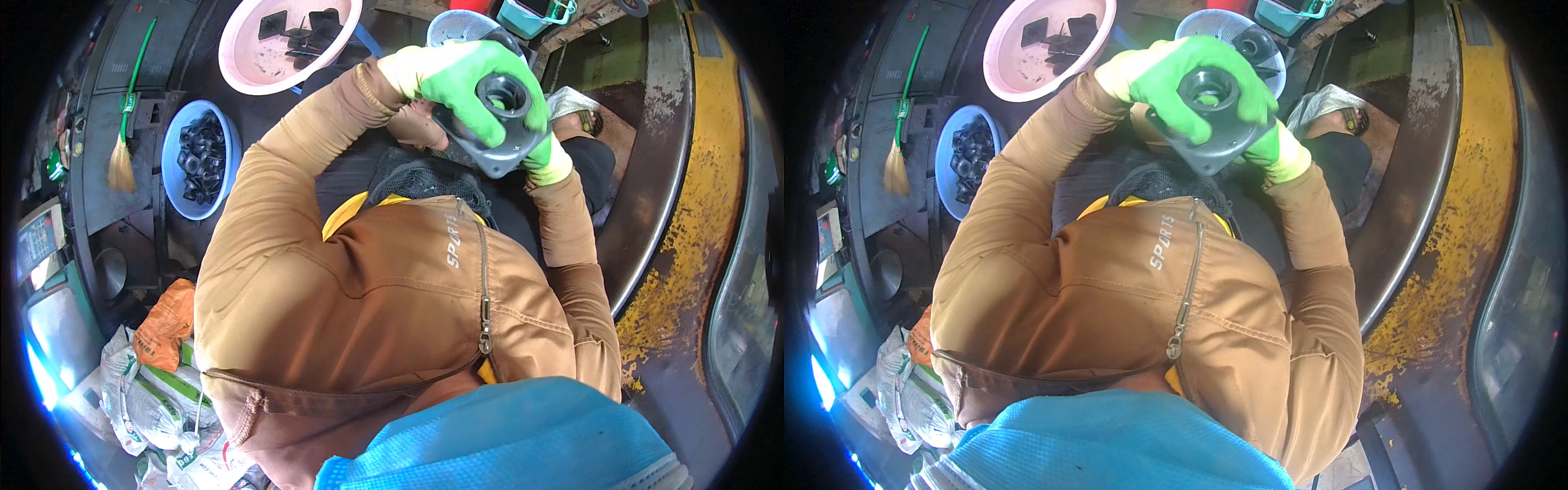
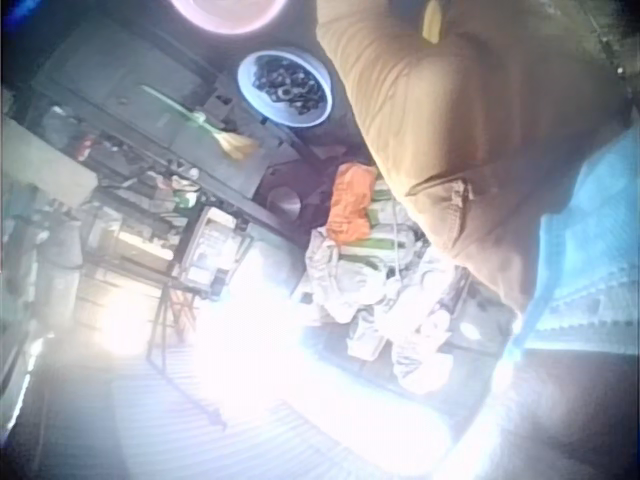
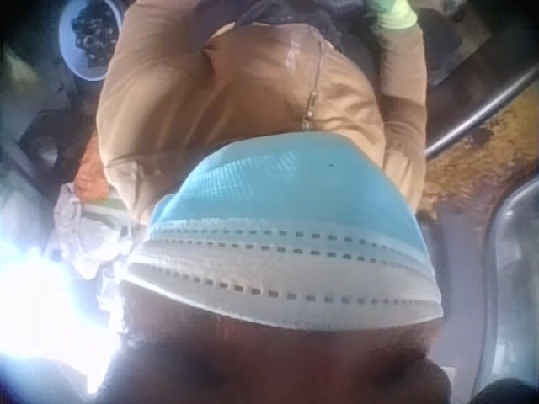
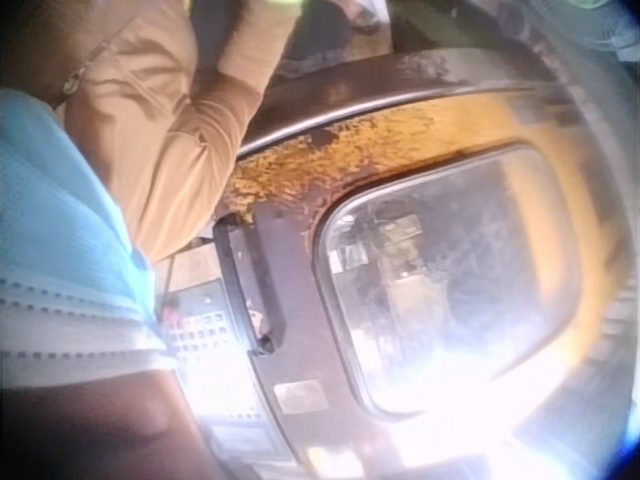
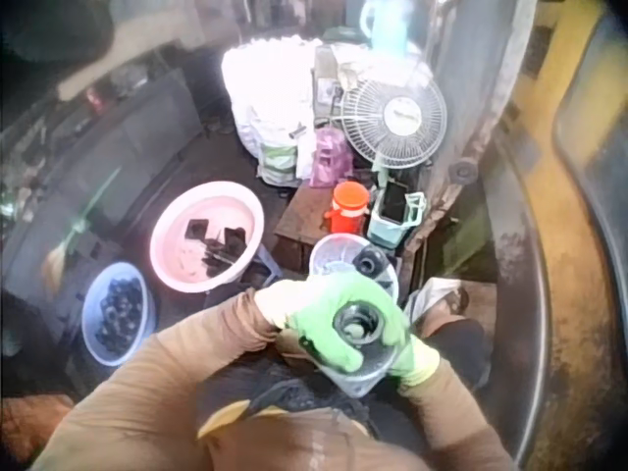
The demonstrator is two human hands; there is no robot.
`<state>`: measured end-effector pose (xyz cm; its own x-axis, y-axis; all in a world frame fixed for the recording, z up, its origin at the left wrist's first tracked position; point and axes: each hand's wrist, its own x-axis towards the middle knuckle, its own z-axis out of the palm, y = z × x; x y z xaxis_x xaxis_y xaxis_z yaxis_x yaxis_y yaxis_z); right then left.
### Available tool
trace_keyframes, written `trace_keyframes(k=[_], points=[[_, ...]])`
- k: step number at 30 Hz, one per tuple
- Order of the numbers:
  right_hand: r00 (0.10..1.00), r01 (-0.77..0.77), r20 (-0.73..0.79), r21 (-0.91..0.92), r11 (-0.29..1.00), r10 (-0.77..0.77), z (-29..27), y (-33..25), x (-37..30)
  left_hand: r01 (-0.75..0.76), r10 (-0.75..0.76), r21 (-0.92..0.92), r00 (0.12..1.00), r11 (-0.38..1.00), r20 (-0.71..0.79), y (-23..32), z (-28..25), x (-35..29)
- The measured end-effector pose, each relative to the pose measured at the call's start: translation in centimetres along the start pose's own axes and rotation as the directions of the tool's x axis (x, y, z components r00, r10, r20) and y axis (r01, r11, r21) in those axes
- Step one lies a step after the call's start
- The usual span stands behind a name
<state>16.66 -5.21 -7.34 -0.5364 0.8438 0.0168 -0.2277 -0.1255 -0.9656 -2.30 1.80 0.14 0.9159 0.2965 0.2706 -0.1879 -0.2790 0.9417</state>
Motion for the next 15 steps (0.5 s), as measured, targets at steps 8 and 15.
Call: trace_keyframes(k=[8,15], points=[[0.902,0.274,-0.119,-0.584,0.764,-0.415,-0.7,-0.9,2.0,-0.031,0.057,0.164,0.987,0.986,-0.153,0.6,-2.3,1.4],[0.757,0.237,-0.298,-0.704,0.670,-0.581,0.4,-0.2,3.0,0.027,0.232,0.327,0.648,0.945,-0.725,-2.3,3.3,1.8]])
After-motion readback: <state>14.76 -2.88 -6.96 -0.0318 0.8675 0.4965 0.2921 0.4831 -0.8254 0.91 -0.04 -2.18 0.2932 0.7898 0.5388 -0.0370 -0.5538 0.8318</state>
